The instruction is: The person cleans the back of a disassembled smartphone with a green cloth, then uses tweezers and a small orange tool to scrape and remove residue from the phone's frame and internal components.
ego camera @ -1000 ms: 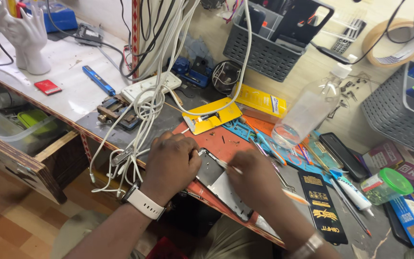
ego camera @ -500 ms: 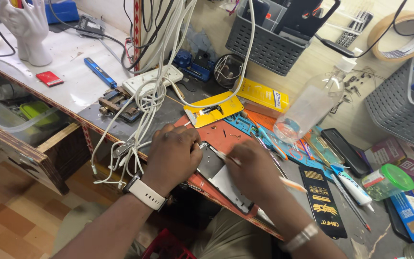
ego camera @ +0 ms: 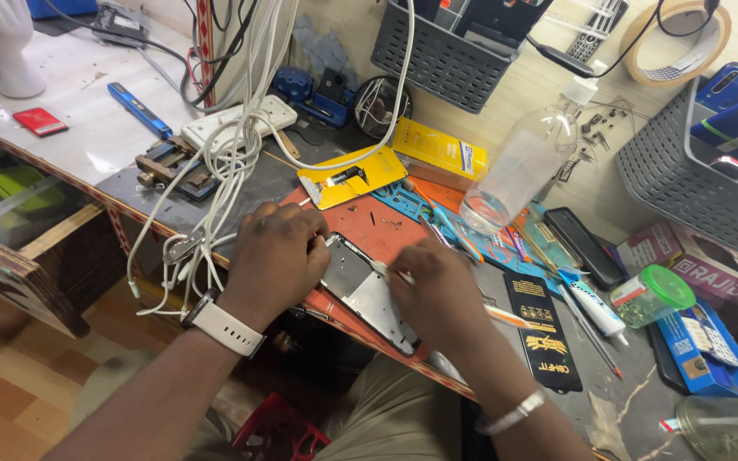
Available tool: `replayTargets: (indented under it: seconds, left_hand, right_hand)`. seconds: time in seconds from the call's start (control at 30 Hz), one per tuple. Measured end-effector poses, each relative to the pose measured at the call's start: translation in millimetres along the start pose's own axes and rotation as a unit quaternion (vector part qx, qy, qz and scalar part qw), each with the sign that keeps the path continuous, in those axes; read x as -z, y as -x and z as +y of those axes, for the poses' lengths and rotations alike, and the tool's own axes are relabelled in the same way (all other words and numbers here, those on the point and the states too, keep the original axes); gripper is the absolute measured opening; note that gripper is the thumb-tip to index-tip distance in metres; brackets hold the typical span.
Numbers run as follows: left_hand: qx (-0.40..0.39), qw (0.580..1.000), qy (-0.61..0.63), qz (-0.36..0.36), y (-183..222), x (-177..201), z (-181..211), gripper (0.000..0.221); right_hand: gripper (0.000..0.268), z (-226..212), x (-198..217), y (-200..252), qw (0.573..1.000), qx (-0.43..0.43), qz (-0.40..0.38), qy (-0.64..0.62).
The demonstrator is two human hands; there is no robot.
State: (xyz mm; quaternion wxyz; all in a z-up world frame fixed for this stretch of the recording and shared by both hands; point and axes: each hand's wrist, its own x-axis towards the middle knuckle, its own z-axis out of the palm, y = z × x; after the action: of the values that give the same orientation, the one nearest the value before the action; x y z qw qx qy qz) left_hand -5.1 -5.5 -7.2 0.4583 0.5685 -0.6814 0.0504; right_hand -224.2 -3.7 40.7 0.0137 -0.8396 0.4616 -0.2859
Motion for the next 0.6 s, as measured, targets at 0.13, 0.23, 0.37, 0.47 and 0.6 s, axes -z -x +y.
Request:
replayTargets:
  seconds: [0.13,0.23,0.37,0.47,0.6]
  left_hand:
    - [-0.001,1.0,0.003,0.003,-1,-4,-3,0.007]
    - [-0.007,1.0,0.004,0.002,5,-6,-5,0.008]
    - [-0.011,1.0,-0.012,0.009,0,-6,-2,0.008]
    - [-0.009,1.0,-0.016,0.005,2,-4,-3,0.007]
    - [-0.011,1.0,-0.008,0.006,2,-4,-2,0.008]
  right_hand:
    - [0.016,18,46,33,0.982,-0.155,-0.1,0.029]
    - [0.012,29,62,53,0.984,-0.108,-0.017,0.141]
    - [0.014,33,73,49,0.984,-0.133,0.065,0.094]
    - [0.015,19,60,42,0.991,-0.113,0.066,0.025]
    - [0.013,7,34,38,0.997,-0.068,0.023,-0.038]
